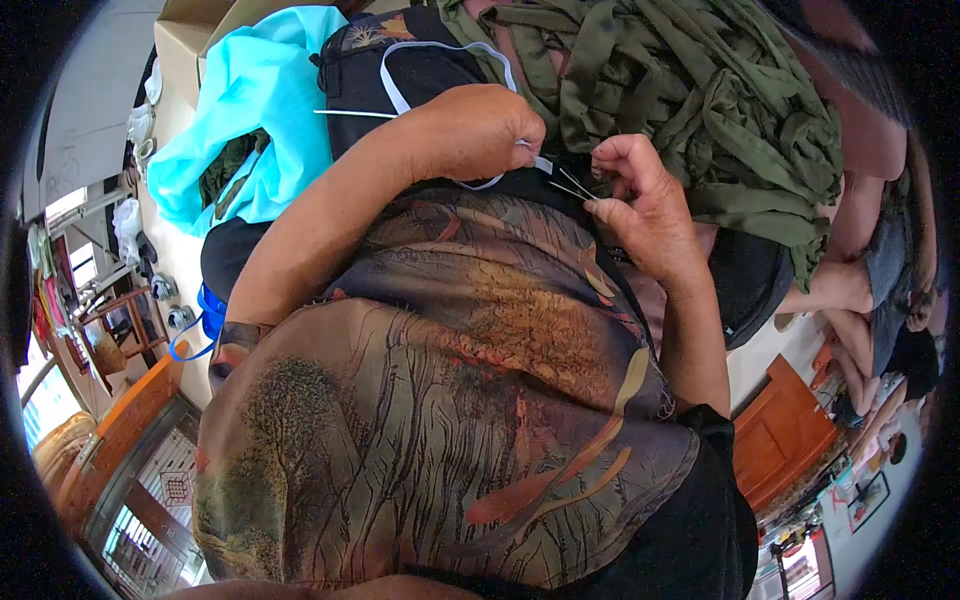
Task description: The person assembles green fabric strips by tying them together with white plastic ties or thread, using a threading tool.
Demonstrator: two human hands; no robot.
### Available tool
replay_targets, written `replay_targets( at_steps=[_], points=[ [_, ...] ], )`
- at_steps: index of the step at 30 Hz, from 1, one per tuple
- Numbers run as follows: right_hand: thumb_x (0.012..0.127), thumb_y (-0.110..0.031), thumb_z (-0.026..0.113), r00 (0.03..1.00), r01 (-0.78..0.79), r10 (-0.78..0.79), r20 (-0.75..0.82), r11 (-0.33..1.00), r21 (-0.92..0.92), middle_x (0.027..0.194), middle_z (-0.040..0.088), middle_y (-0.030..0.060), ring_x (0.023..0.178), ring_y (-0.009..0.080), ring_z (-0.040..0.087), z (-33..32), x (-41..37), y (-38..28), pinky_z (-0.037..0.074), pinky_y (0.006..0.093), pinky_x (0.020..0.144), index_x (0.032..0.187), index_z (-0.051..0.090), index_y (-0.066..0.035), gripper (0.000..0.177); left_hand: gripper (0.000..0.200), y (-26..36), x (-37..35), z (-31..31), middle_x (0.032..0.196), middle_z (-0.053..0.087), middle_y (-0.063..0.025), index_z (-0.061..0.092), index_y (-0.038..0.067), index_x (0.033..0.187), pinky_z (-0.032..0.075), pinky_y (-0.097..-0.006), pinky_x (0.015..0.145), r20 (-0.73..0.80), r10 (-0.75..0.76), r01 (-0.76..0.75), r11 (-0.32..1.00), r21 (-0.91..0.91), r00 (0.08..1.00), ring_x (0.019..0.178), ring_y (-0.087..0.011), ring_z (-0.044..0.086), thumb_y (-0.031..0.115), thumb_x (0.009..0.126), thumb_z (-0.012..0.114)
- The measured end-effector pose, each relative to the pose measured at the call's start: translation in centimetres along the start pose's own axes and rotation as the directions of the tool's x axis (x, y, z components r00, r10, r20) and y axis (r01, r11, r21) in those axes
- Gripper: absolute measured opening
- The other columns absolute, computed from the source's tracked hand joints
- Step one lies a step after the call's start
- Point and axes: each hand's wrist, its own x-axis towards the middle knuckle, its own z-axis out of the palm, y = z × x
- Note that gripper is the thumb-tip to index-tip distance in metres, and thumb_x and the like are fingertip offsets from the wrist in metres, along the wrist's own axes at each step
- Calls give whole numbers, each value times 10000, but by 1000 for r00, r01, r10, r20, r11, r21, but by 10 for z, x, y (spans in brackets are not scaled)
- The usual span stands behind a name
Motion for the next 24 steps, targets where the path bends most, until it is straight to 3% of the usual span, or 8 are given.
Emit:
replay_targets(
  at_steps=[4,7,10,16,20,24],
  points=[
    [674,112,654,1000,24,-24,-1,1000,16,1018,576,48,795,94,489,1,-1,4,422,225,710,1119,491,-67,506,104,1,-1,0,757,656,-134,691,84,826,494,-431,676,-3,-1,1,1000,24,1000,761,-342,636,172,807,639],
    [679,119,649,997,-76,76,2,995,61,1019,578,49,846,97,518,-1,-5,2,427,229,733,1124,486,-66,509,104,3,-2,-3,767,657,-132,695,86,836,494,-430,683,22,-13,12,1000,19,1000,774,-333,639,168,808,638],
    [682,124,650,997,-72,72,0,994,82,1021,580,45,849,92,520,-1,-3,4,431,230,744,1121,486,-67,506,110,1,0,0,779,659,-132,695,84,841,494,-432,690,31,9,-9,1000,9,999,785,-329,641,174,809,641],
    [684,119,662,1000,2,-3,23,999,32,1048,585,46,872,106,534,5,4,6,436,236,742,1119,489,-61,501,146,2,-2,-1,789,657,-142,693,74,851,493,-437,697,44,43,-43,999,-2,998,795,-337,640,204,812,640],
    [697,83,681,997,-56,56,58,998,-4,1065,585,45,929,126,545,4,5,1,435,241,755,1138,490,-55,499,172,5,-1,-3,808,657,-154,697,75,871,495,-436,705,77,26,-27,999,19,997,809,-348,638,227,806,650],
    [709,43,693,999,-48,48,5,999,-6,1066,579,42,907,103,528,4,3,4,429,234,761,1184,497,-61,524,218,-8,0,8,812,661,-151,692,61,918,497,-426,708,-95,68,-75,994,-82,993,801,-344,640,242,801,660]
  ],
)
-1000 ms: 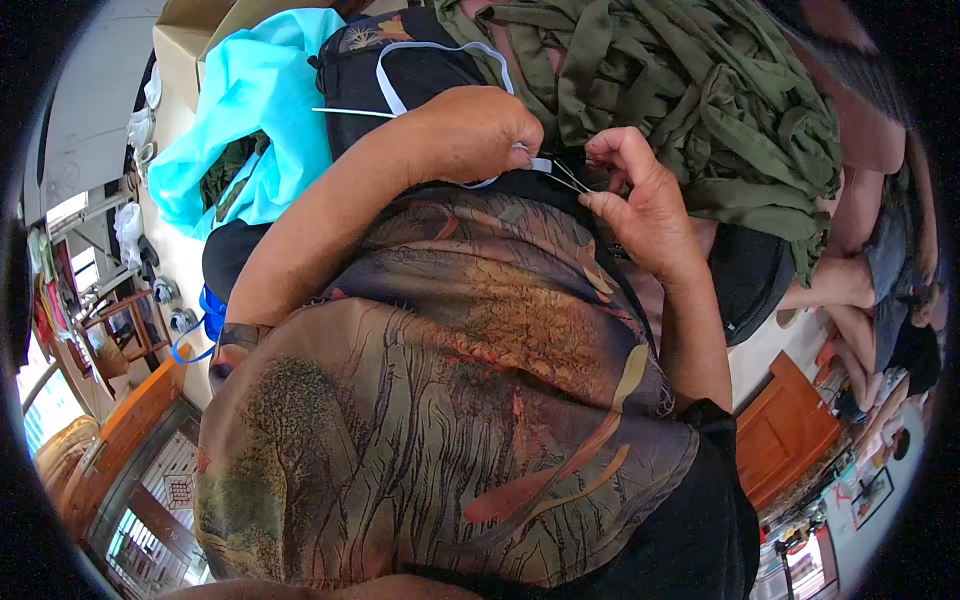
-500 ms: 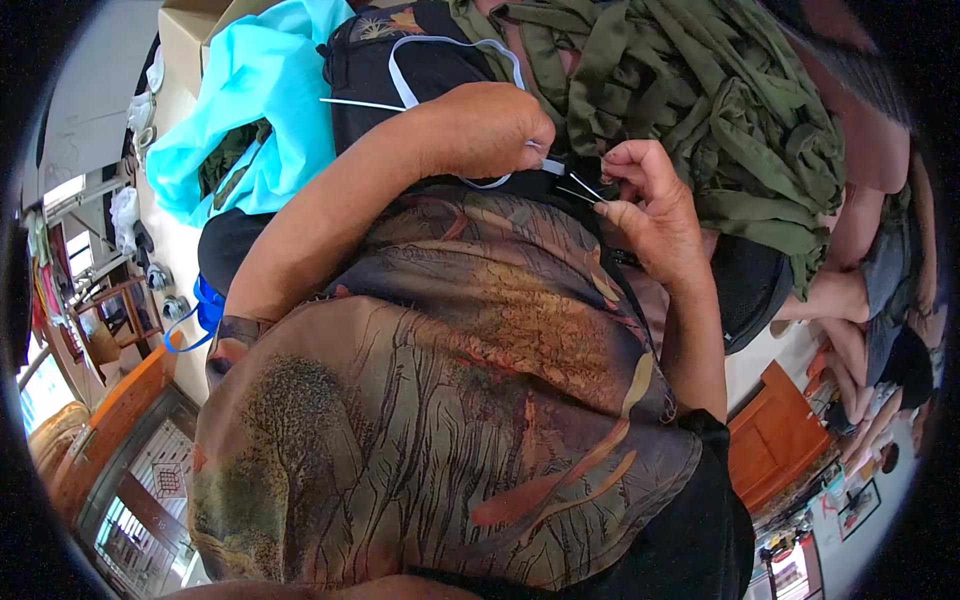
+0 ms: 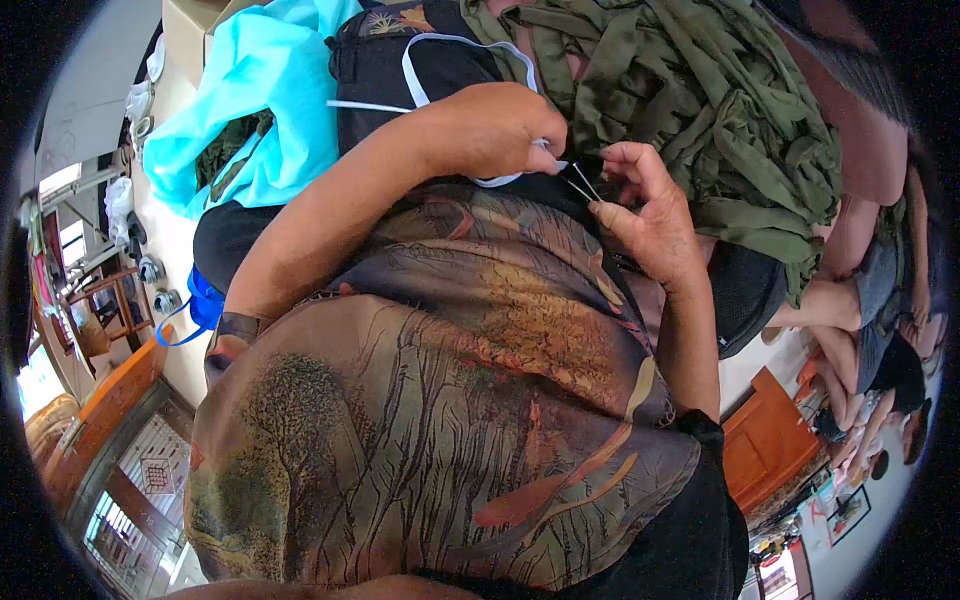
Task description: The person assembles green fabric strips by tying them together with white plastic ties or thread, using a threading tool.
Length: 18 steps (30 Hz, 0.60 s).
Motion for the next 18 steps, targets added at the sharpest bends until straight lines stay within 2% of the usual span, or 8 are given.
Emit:
replay_targets(
  at_steps=[2,5,7,9,11,14,17,18],
  points=[
    [716,33,686,997,-50,52,-55,998,36,1062,576,35,897,90,519,-6,-7,1,427,231,767,1199,500,-65,526,240,-5,-4,-1,811,663,-145,683,45,944,498,-406,707,-135,3,-17,995,-101,991,791,-321,644,239,805,662],
    [726,26,668,983,-128,139,-122,987,95,1041,576,23,895,82,512,-31,-27,2,425,228,780,1205,505,-66,514,212,-2,-15,-21,756,644,-113,676,45,982,491,-334,662,-373,90,-151,979,-137,923,735,-204,635,202,844,649],
    [733,22,657,978,-140,145,-147,989,48,1021,577,14,899,84,513,-62,-49,7,425,227,787,1200,508,-65,498,189,31,-30,-50,753,607,-31,672,60,1033,448,-237,638,-290,-135,24,935,-355,948,712,-82,563,167,882,636],
    [740,22,661,962,-228,213,-171,971,-71,968,583,-2,899,88,518,-83,-68,5,429,232,779,1191,515,-64,481,169,33,-41,-63,774,643,-94,660,29,964,483,-288,658,-517,84,-212,958,-194,852,694,-169,611,144,843,635],
    [733,2,671,923,-371,341,-178,913,-172,938,620,63,881,161,584,-99,-87,-4,461,284,773,1136,529,-42,429,178,44,-46,-78,842,662,-106,625,-38,1020,505,-253,657,-475,100,-223,952,-210,874,723,-170,638,62,873,607],
    [745,-45,673,945,-323,211,-248,701,-635,940,632,155,885,279,620,-98,-102,-5,477,348,783,1064,549,-18,344,186,76,-66,-86,911,663,-89,605,-50,1047,500,-243,716,-493,21,-176,947,-269,870,797,-170,632,8,871,594],
    [762,-90,666,963,-258,72,-260,532,-806,966,625,197,922,360,611,-88,-100,-4,476,382,801,997,566,0,270,175,61,-73,-74,838,625,-41,631,4,1033,473,-238,660,-502,-45,-178,904,-388,864,721,-125,581,99,889,602],
    [789,-99,654,954,-243,-27,-299,514,-823,964,635,184,895,350,621,-78,-93,-9,483,374,775,987,594,-4,228,191,60,-78,-72,809,596,-1,646,39,1062,439,-215,650,-450,-109,-100,904,-416,886,717,-79,540,128,896,614]
  ],
)
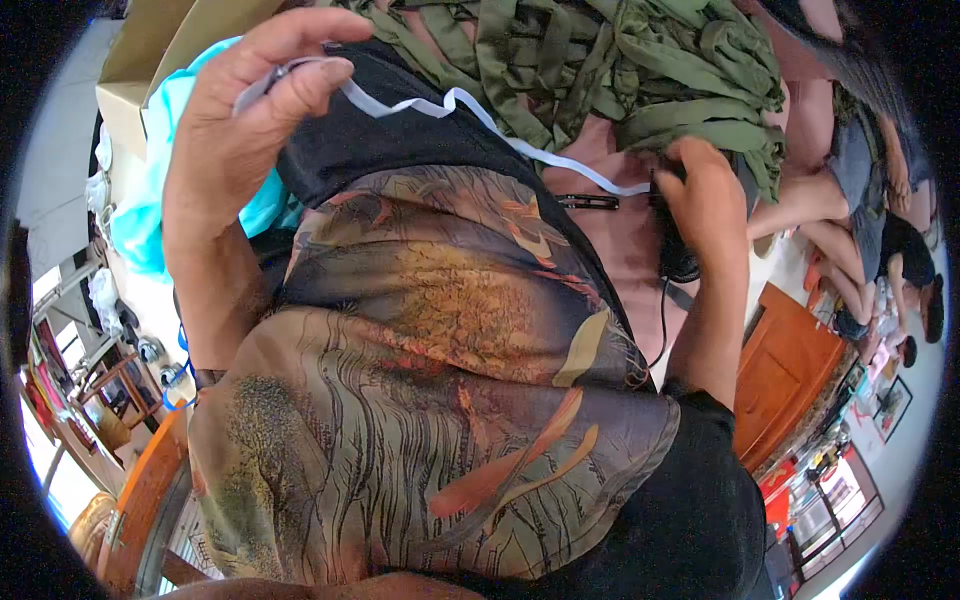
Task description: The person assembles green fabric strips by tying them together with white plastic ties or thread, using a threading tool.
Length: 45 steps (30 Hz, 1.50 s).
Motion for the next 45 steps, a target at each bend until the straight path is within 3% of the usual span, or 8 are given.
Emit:
replay_targets(
  at_steps=[3,5,7,11,18,27,39,45],
  points=[
    [817,-86,638,985,87,-26,-169,926,366,951,647,149,879,289,645,8,23,-42,496,350,758,1005,615,-11,204,283,-8,-8,5,812,579,39,633,69,1146,413,-203,662,87,-116,123,990,-68,989,747,-44,506,168,882,656],
    [893,-70,577,974,223,-131,-184,688,691,963,654,71,892,165,626,15,40,-84,491,287,781,1056,626,-31,175,303,-21,-12,13,787,617,-19,608,66,1148,464,-269,646,42,227,-228,922,313,973,742,-121,593,148,861,661],
    [940,-65,526,981,142,-182,-68,429,892,1023,646,41,955,131,598,17,56,-128,475,255,839,1092,614,-37,179,181,-8,-17,19,743,651,-101,575,63,1003,503,-410,574,167,225,-277,674,685,960,671,-316,648,92,827,606],
    [989,-279,462,847,-199,-516,132,-75,977,1085,634,102,972,142,598,46,97,-165,470,286,882,1173,541,18,358,160,-9,-29,45,671,632,-112,570,48,932,502,-396,520,326,106,-322,598,734,939,620,-281,648,139,801,556],
    [885,-256,621,528,-623,-765,367,-55,780,854,646,93,856,178,629,47,127,-186,491,323,818,883,632,17,272,126,-13,-12,63,618,603,-137,574,28,663,487,-408,513,412,389,-566,576,589,824,594,-278,622,131,737,581],
    [949,-203,540,953,-255,-255,164,-383,888,747,558,22,574,104,538,24,116,-113,452,216,505,948,549,-53,150,208,25,18,60,1016,633,-85,624,59,983,466,-378,897,398,609,-723,507,469,686,969,-255,609,135,802,555],
    [996,-230,499,982,-76,142,127,-317,945,559,420,-28,464,40,341,17,42,-47,258,197,429,919,554,-31,220,549,-22,172,132,1421,429,-156,491,74,1307,359,-448,1034,176,478,-496,706,506,860,1262,-341,446,204,804,668],
    [996,-245,505,994,-88,59,93,-88,992,589,450,-46,518,28,386,20,36,-40,313,183,490,912,578,-37,236,116,-80,167,135,832,670,-17,659,163,863,391,-403,796,443,268,-517,399,757,855,902,-215,602,207,793,577]
  ],
)
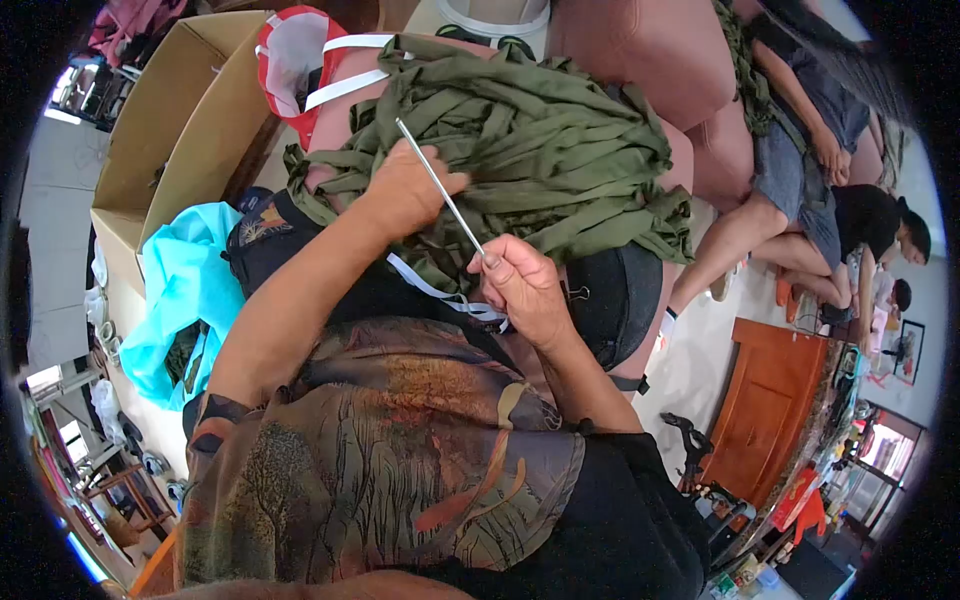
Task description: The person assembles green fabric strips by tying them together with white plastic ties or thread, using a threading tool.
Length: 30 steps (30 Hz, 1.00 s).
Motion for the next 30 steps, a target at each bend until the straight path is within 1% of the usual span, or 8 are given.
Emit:
replay_targets(
  at_steps=[8,15,19,20,23,25,28,30],
  points=[
    [984,-224,532,995,62,-69,-78,994,-91,608,448,-68,520,23,383,-1,10,13,306,184,490,902,584,-38,210,105,-54,-76,-39,757,630,-30,680,153,752,383,-386,790,34,-242,228,947,227,970,862,-206,586,165,765,577],
    [835,-112,693,882,173,-350,-316,864,-473,655,516,-48,626,35,480,8,42,6,410,213,550,1003,610,9,223,100,-4,-112,-22,785,550,-48,665,135,774,385,-393,851,-106,-108,102,993,-61,988,878,-228,547,139,746,569],
    [762,-209,745,945,105,-316,-85,539,-836,720,641,140,628,208,628,25,74,12,483,315,597,967,630,-9,308,192,12,-122,-25,834,556,-104,672,74,903,409,-408,856,-141,-128,84,955,-285,982,929,-277,557,73,744,565],
    [777,-205,713,967,16,-216,-133,575,-818,746,641,178,656,298,642,23,78,25,490,359,605,920,651,-31,234,192,13,-124,-26,859,572,-114,666,65,910,410,-413,870,-155,-144,83,934,-347,977,955,-285,560,56,747,566],
    [803,-121,664,956,153,-279,-87,731,-665,701,622,132,621,186,610,47,72,20,473,310,594,841,646,-17,112,145,9,-129,-38,1012,622,-158,658,43,931,463,-396,863,-354,-376,181,860,-478,856,999,-333,588,83,816,578],
    [801,-113,669,982,182,-182,59,796,-577,696,612,117,622,158,591,78,60,-7,468,297,598,831,638,-18,104,220,0,-144,-41,1091,635,-151,639,34,1069,482,-334,880,-232,-529,217,653,-725,816,1010,-301,619,137,880,592],
    [800,-106,678,875,402,-252,413,855,-329,725,613,92,644,142,582,122,57,-7,467,284,616,834,627,-22,104,287,-2,-151,-55,1076,652,-118,607,13,1134,478,-316,891,364,-452,191,-384,-903,814,994,-228,627,196,917,564],
    [833,-33,671,839,455,-293,458,839,-297,732,588,-19,679,52,523,139,49,-17,437,218,620,880,655,-8,55,335,-9,-145,-37,1030,653,-98,602,-3,1129,499,-301,827,84,-380,75,-39,-996,921,960,-158,624,272,941,564]
  ],
)
